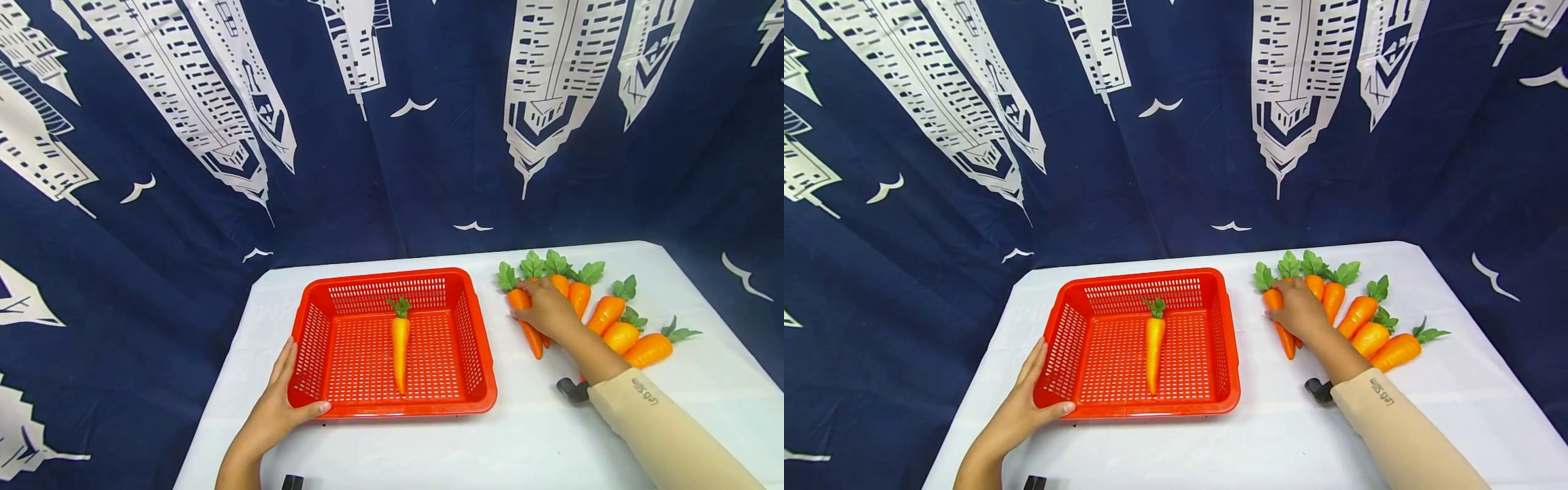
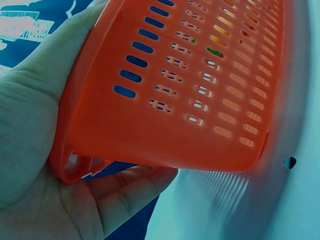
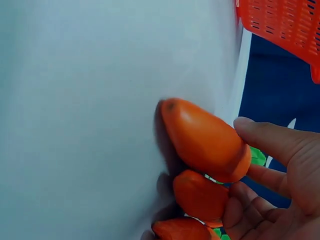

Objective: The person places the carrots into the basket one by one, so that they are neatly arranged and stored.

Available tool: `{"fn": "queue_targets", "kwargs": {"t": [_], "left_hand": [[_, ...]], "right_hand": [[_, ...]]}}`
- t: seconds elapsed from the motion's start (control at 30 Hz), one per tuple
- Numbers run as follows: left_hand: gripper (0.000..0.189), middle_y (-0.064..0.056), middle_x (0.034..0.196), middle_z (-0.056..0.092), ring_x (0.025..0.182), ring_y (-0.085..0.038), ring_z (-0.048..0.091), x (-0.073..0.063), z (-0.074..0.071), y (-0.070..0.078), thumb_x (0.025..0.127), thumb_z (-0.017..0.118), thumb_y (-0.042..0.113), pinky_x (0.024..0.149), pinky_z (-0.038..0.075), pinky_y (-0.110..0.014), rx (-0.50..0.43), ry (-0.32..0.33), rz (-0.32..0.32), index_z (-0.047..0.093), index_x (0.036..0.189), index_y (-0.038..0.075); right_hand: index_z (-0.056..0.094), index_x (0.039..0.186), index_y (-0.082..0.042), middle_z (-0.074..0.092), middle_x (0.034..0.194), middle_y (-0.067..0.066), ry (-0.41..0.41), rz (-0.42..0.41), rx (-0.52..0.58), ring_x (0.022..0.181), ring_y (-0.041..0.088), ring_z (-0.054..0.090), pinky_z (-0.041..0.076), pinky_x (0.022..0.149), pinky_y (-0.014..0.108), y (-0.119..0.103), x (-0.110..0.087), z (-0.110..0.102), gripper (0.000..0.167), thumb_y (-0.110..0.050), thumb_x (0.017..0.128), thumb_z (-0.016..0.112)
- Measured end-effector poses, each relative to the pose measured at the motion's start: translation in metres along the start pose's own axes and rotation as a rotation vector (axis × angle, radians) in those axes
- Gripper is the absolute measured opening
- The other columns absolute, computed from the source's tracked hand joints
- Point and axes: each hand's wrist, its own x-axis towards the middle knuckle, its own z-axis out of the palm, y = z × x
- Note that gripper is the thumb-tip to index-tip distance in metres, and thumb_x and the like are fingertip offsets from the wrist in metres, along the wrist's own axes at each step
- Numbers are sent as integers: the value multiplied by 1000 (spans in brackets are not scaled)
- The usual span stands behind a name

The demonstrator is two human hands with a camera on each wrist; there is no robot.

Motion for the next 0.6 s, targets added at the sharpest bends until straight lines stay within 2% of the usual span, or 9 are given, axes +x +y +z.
{"fn": "queue_targets", "kwargs": {"t": [0.27,0.6], "left_hand": [[126,5,172,-1,154,-38,16,0,0,1,74,89,45,115,26,-72,3,-3,-4,4,164,22],[126,6,172,-1,155,-38,15,-1,0,1,74,89,44,114,26,-73,-1,-1,5,5,164,21]], "right_hand": [[50,142,2,48,130,34,7,-12,-25,116,51,52,46,100,64,-2,-1,3,70,-27,85,80],[54,135,0,53,126,31,41,-20,-40,112,50,54,46,99,63,1,2,6,63,-27,84,80]]}}
